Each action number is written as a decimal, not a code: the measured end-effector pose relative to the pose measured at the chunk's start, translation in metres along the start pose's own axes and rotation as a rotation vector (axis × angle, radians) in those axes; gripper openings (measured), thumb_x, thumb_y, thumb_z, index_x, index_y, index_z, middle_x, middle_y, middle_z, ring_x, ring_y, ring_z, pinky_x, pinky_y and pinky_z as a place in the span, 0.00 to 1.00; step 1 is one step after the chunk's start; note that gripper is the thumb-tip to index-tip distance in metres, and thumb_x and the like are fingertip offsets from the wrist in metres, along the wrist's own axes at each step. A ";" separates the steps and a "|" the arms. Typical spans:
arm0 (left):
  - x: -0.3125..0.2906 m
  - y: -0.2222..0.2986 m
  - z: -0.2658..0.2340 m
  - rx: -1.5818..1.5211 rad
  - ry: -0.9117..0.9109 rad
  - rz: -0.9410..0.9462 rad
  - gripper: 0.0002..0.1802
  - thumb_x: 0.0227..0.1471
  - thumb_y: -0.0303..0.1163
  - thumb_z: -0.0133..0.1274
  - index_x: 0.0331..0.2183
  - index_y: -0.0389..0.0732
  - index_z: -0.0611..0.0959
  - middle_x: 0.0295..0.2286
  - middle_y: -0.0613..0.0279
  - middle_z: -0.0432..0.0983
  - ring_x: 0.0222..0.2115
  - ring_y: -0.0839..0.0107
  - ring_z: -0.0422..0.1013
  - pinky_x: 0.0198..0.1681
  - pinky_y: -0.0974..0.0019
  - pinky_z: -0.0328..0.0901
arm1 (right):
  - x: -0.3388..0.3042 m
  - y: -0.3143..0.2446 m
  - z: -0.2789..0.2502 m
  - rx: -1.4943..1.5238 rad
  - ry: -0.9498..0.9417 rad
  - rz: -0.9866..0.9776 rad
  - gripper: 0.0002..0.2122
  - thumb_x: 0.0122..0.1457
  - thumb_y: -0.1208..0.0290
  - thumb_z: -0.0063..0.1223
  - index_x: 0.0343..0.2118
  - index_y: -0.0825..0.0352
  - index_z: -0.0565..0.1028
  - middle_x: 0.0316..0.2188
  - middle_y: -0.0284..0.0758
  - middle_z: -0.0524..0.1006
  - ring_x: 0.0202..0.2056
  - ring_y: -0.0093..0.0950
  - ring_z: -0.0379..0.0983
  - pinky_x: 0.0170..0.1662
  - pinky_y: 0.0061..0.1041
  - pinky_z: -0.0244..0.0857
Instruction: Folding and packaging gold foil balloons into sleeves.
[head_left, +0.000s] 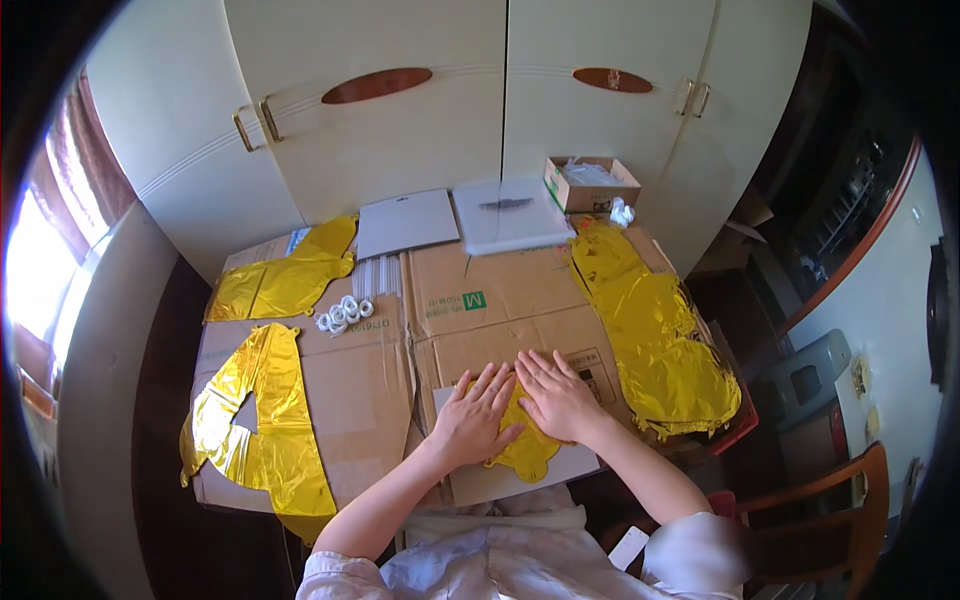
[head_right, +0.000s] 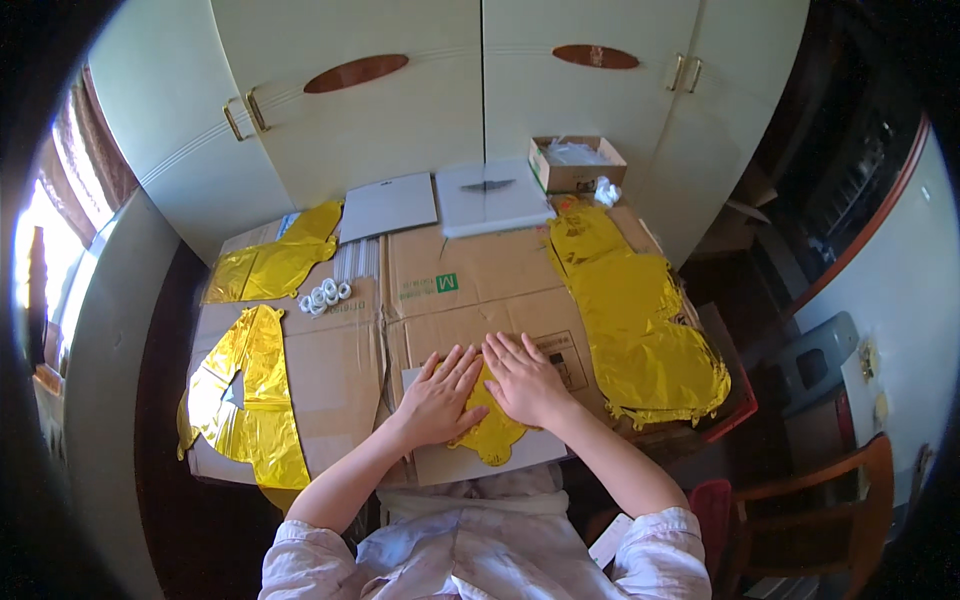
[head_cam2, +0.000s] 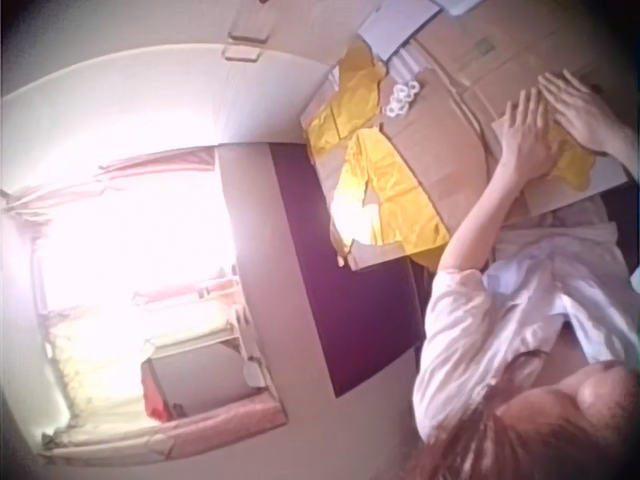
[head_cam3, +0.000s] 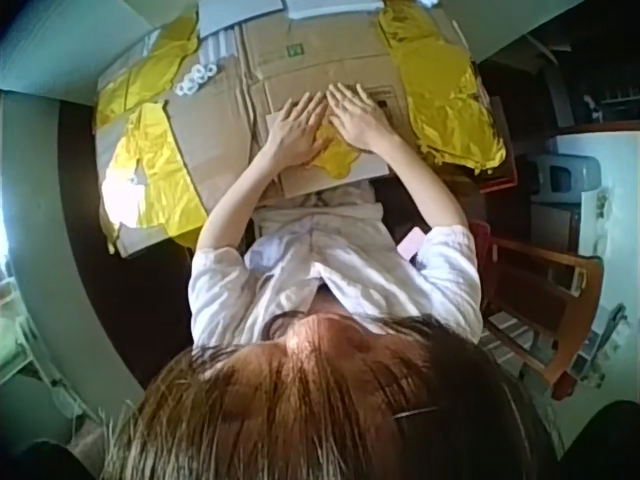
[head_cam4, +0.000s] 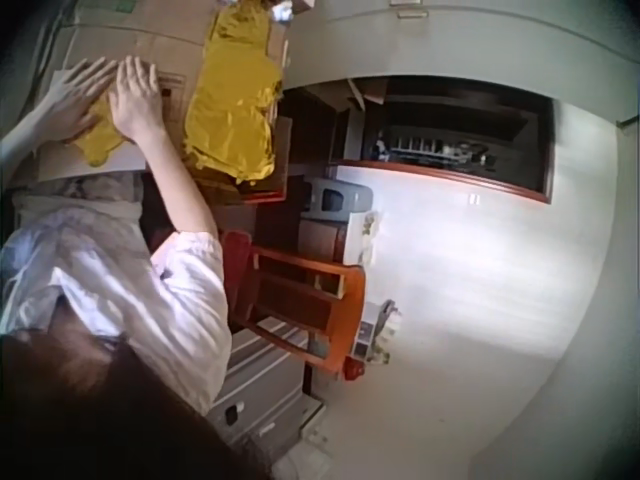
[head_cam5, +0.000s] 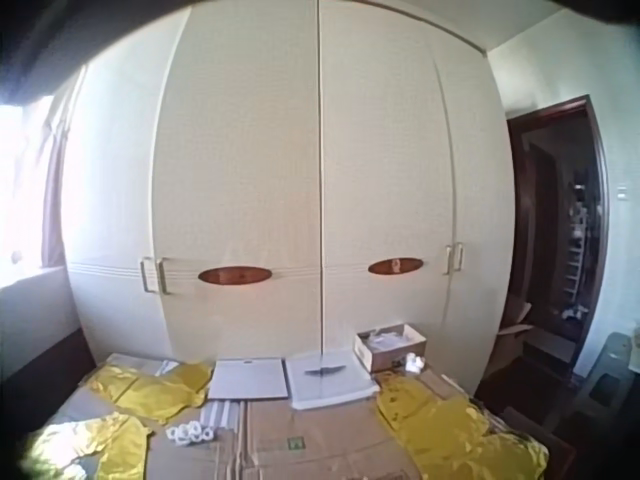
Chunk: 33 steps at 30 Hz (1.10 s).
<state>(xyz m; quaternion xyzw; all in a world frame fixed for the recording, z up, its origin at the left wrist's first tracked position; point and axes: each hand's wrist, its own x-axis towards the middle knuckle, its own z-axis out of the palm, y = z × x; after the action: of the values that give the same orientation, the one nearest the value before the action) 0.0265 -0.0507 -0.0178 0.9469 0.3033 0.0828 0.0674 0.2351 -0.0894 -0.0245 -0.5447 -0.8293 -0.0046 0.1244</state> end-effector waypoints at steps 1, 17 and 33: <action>0.000 -0.001 -0.001 0.006 -0.003 -0.003 0.43 0.59 0.59 0.37 0.62 0.33 0.60 0.64 0.50 0.52 0.66 0.57 0.46 0.67 0.50 0.41 | 0.000 0.002 0.000 0.002 -0.005 0.007 0.28 0.65 0.58 0.42 0.62 0.73 0.60 0.64 0.45 0.59 0.66 0.38 0.52 0.68 0.45 0.40; -0.024 -0.025 -0.038 0.172 -0.143 -0.140 0.40 0.60 0.55 0.39 0.62 0.34 0.61 0.63 0.51 0.54 0.66 0.59 0.46 0.66 0.45 0.41 | -0.002 0.002 -0.009 -0.057 -0.132 0.112 0.41 0.60 0.41 0.41 0.66 0.70 0.50 0.68 0.42 0.50 0.69 0.33 0.43 0.69 0.47 0.30; 0.047 -0.015 -0.008 0.007 -0.075 0.362 0.41 0.63 0.58 0.32 0.65 0.37 0.52 0.65 0.52 0.48 0.67 0.61 0.43 0.68 0.51 0.38 | -0.010 0.006 -0.021 -0.136 -0.151 0.192 0.44 0.56 0.38 0.46 0.64 0.74 0.55 0.67 0.47 0.52 0.69 0.37 0.40 0.69 0.50 0.30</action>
<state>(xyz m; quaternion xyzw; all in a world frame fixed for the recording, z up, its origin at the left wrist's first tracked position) 0.0547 -0.0106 -0.0069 0.9887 0.1253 0.0572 0.0595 0.2479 -0.0988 -0.0071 -0.6274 -0.7783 -0.0078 0.0241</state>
